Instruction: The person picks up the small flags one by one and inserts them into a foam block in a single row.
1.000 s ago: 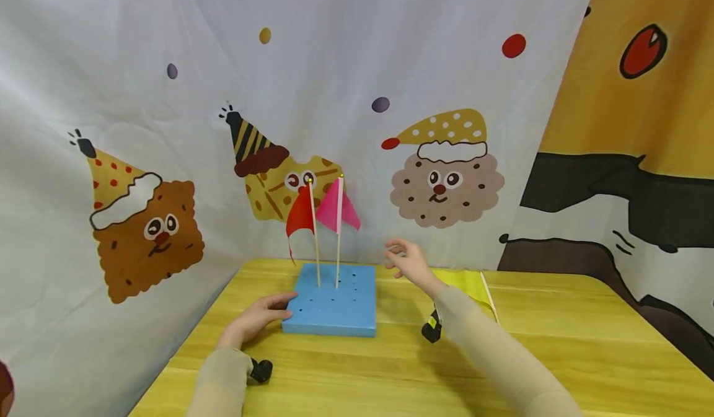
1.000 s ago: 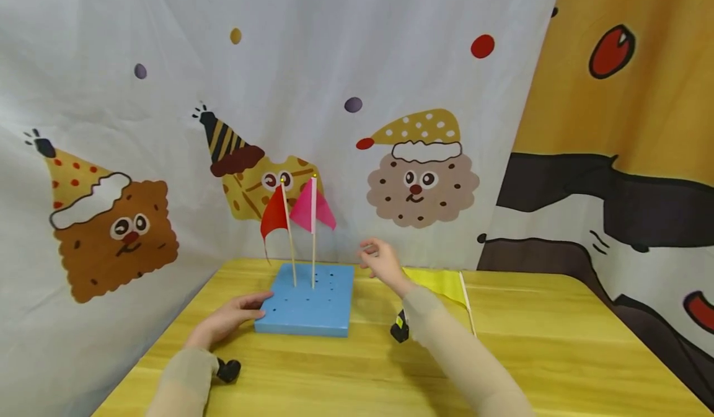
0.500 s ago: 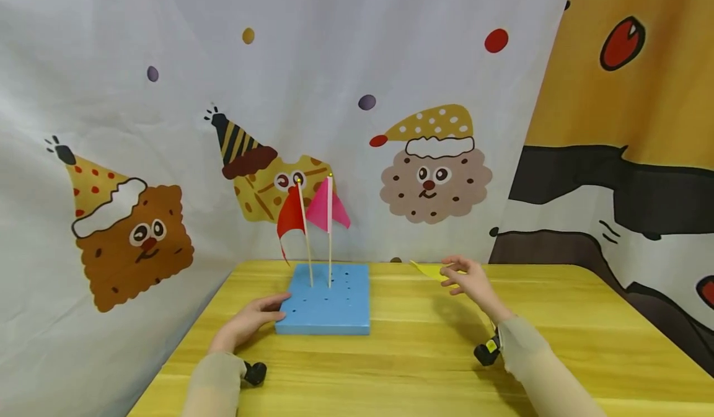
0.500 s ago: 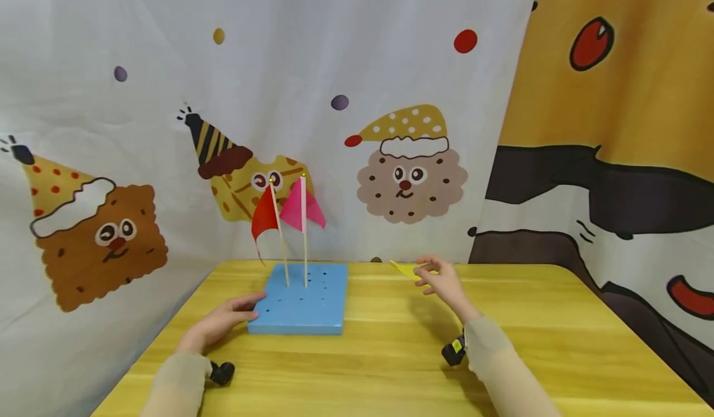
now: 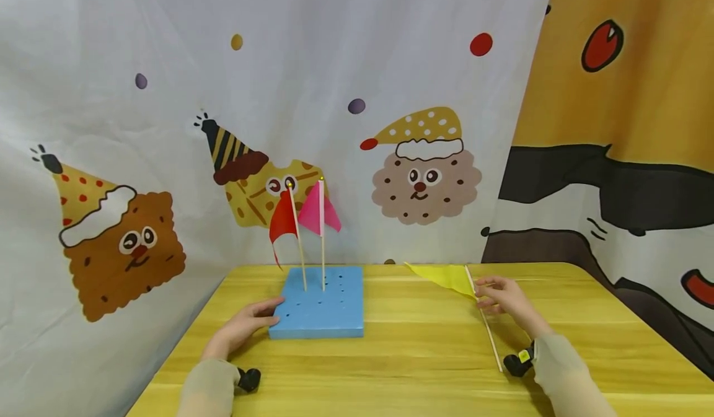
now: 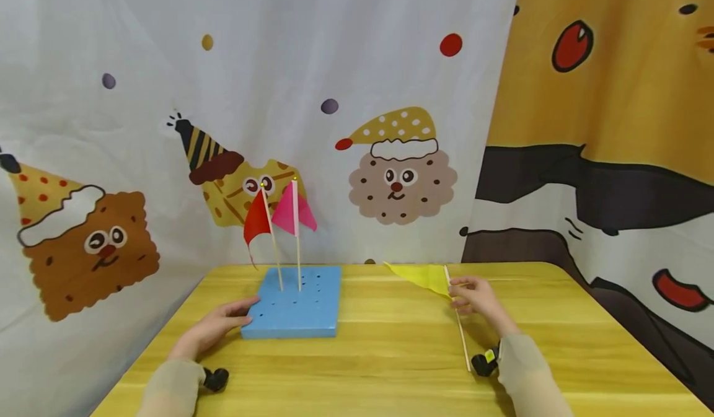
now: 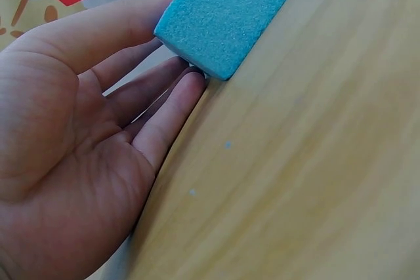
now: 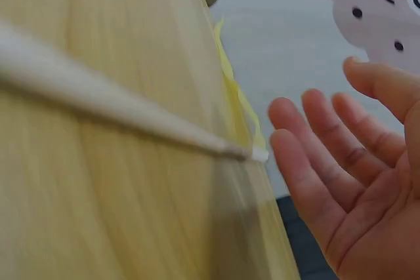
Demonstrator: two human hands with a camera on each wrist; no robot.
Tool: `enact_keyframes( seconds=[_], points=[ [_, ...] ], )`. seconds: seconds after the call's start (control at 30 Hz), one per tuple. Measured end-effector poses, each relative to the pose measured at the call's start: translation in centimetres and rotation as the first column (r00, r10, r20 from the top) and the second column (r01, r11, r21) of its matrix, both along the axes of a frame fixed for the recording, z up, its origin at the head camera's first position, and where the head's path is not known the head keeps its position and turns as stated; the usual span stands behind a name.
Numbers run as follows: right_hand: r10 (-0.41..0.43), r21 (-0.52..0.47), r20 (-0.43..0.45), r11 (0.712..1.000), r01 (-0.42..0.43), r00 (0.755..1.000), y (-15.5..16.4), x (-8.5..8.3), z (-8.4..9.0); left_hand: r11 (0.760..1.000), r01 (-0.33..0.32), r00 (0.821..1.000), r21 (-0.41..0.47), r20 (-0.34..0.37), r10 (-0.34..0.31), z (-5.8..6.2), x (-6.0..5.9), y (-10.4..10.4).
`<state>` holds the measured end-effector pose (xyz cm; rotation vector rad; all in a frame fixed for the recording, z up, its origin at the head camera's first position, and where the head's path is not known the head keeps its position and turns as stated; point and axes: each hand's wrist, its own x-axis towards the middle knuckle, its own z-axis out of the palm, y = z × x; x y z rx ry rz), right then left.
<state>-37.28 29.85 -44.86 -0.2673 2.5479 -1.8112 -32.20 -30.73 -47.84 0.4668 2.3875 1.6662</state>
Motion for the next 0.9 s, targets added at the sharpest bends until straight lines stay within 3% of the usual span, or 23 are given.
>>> enact_keyframes(
  seconds=[0.33,0.43,0.57,0.73,0.9],
  points=[
    [0.061,0.005,0.110,0.998,-0.062,0.992,2.2,0.0,-0.8,1.000,-0.029,1.000,0.003,0.011,0.029,0.2,0.1,-0.1],
    [0.053,0.068,0.159,0.996,-0.064,0.986,2.4,0.6,-0.7,1.000,-0.022,1.000,0.005,0.011,0.022,0.3,0.0,-0.1],
    [-0.018,0.183,0.219,0.983,-0.023,0.976,2.1,1.5,-0.6,1.000,-0.013,1.000,0.003,0.011,0.013,0.2,0.0,-0.1],
    [-0.101,0.291,0.224,0.956,0.033,0.969,1.0,2.1,-0.5,1.000,-0.011,0.999,0.002,0.030,0.011,0.0,0.0,-0.1],
    [-0.097,0.335,0.212,0.942,0.021,0.972,0.0,2.1,-0.6,1.000,-0.019,0.999,-0.008,0.037,0.019,-0.2,-0.2,0.0]
  ],
)
